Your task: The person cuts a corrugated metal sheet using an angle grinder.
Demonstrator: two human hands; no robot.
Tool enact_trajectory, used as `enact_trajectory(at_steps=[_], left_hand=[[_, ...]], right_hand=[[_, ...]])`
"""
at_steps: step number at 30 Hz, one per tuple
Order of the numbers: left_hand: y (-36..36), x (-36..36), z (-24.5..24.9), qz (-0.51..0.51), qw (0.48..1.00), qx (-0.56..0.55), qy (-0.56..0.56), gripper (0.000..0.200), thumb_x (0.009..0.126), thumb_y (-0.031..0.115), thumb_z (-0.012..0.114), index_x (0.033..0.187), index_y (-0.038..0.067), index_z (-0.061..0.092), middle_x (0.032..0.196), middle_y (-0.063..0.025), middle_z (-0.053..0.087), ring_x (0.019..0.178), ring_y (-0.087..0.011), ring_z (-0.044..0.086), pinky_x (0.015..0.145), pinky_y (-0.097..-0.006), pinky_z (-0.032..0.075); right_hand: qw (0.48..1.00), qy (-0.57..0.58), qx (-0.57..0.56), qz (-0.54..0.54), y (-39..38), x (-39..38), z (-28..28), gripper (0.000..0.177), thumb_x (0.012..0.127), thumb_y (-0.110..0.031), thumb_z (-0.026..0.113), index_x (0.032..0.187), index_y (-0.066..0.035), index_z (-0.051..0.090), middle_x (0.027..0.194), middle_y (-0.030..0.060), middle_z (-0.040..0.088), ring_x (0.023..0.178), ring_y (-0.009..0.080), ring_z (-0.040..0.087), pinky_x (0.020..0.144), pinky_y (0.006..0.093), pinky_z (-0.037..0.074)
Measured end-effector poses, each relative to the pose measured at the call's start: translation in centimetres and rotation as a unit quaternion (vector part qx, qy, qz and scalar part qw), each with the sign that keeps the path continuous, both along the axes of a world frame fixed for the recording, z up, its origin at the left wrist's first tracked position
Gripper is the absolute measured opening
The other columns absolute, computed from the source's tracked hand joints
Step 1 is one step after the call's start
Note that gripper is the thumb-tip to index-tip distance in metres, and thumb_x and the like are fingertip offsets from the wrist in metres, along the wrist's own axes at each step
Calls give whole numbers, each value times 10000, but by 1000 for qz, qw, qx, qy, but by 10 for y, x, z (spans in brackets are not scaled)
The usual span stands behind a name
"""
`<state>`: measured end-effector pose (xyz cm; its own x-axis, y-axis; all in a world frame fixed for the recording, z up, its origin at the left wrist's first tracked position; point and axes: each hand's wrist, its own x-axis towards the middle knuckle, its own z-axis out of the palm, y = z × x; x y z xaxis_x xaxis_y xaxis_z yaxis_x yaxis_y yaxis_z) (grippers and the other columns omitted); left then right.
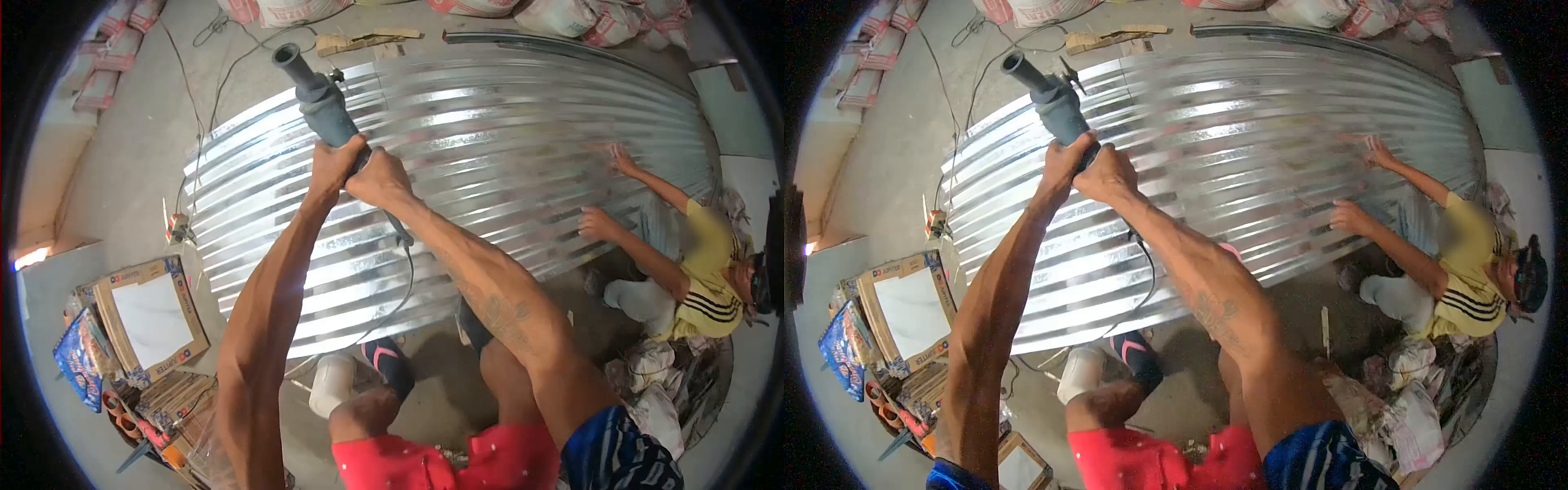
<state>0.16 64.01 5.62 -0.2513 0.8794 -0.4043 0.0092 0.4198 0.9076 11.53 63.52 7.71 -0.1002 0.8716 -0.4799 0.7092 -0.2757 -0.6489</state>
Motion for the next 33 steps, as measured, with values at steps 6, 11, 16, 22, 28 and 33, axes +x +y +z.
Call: enact_trajectory(at_steps=[6, 11, 16, 22, 28, 33], left_hand=[[65, 5, -119, -43, 998, 33, -14, 421, 781, 351, 806, 900, -37, 694, 826, -73, 692, 710, -149, 643, 654, -316, 521], [116, 3, -191, -42, 998, 44, 26, 530, 719, 373, 824, 922, -94, 678, 838, -130, 695, 713, -192, 659, 645, -332, 536], [151, 0, -236, -44, 997, 55, 29, 630, 699, 398, 819, 982, -140, 651, 889, -181, 698, 732, -228, 670, 671, -363, 557], [178, -8, -250, -98, 994, 41, 1, 599, 697, 397, 821, 965, -118, 673, 916, -164, 706, 758, -220, 673, 664, -361, 548], [187, -7, -252, -86, 995, 50, -18, 520, 712, 349, 828, 948, -92, 687, 875, -135, 698, 714, -213, 665, 624, -366, 541], [182, -3, -244, -91, 995, 24, -11, 443, 746, 323, 814, 942, -55, 693, 857, -97, 682, 719, -199, 643, 621, -353, 530]], right_hand=[[999, 7, -18, 25, 66, 14, -109, 477, 721, -302, 734, 1028, 62, 708, 1076, 265, 719, 1070, 396, 695, 911, 429, 567], [1000, 29, 5, -7, 103, 11, -180, 473, 725, -312, 734, 999, 72, 708, 1040, 254, 719, 1028, 356, 706, 872, 395, 565], [997, 26, 66, -14, 132, 7, -230, 443, 730, -336, 753, 908, 67, 713, 913, 203, 733, 853, 292, 735, 730, 363, 567], [996, 64, 41, -37, 157, 5, -249, 406, 733, -285, 737, 918, 74, 700, 869, 186, 724, 779, 266, 733, 656, 359, 566], [997, 68, 9, -36, 171, 3, -252, 421, 717, -279, 751, 938, 75, 697, 873, 181, 724, 769, 258, 720, 663, 353, 563], [995, 82, 32, -47, 172, 0, -264, 464, 688, -285, 778, 966, 79, 699, 945, 186, 725, 880, 266, 714, 756, 350, 557]])
